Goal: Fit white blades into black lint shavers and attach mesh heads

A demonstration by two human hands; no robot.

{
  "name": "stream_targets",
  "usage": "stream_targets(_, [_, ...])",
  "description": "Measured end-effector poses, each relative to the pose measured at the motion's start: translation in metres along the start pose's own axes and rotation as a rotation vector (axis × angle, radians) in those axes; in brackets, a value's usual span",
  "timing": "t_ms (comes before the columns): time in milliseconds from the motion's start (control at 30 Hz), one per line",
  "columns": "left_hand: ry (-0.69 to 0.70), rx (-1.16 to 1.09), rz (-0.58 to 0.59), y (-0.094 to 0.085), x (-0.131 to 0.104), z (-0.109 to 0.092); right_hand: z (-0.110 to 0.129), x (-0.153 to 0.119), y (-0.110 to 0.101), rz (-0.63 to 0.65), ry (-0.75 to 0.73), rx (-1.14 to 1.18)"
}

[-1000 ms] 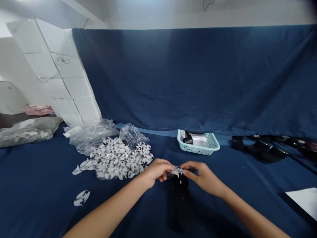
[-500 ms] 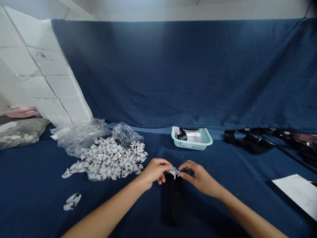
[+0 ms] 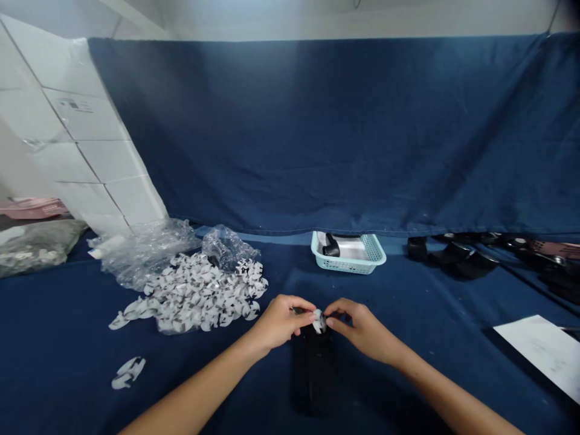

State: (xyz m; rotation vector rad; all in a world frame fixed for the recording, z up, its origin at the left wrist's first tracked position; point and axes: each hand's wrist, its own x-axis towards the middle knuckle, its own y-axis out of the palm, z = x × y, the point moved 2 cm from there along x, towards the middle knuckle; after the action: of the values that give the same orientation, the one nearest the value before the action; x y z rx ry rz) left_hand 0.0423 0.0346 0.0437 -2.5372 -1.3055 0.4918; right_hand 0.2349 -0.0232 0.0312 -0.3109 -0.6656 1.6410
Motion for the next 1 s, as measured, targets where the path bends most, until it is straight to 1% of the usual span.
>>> stream_targets(200, [0.049, 0.055, -0.029, 0.002, 0.0, 0.002, 0.002, -0.001, 0.003, -0.014, 0.001, -0.033])
stream_targets(367, [0.127, 0.103, -0.041, 0.0, 0.002, 0.006, 0.01, 0.0, 0.003, -0.045, -0.077, -0.121])
stream_targets(433, [0.152, 0.122, -0.046, 0.0, 0.002, 0.007, 0.013, 0.002, 0.001, -0.024, -0.124, -0.172])
stream_targets(533, [0.181, 0.145, -0.051, 0.0, 0.002, 0.008, 0.016, 0.007, -0.001, 0.042, -0.205, -0.295])
stream_targets(633, [0.204, 0.163, -0.055, 0.0, 0.001, 0.008, 0.018, 0.013, -0.004, 0.091, -0.258, -0.381])
stream_targets(800, [0.242, 0.175, -0.052, 0.001, -0.007, 0.008, 0.022, 0.019, -0.011, 0.127, -0.295, -0.433])
stream_targets(1000, [0.271, 0.18, -0.032, 0.008, -0.016, 0.013, 0.028, 0.022, -0.018, 0.154, -0.304, -0.449])
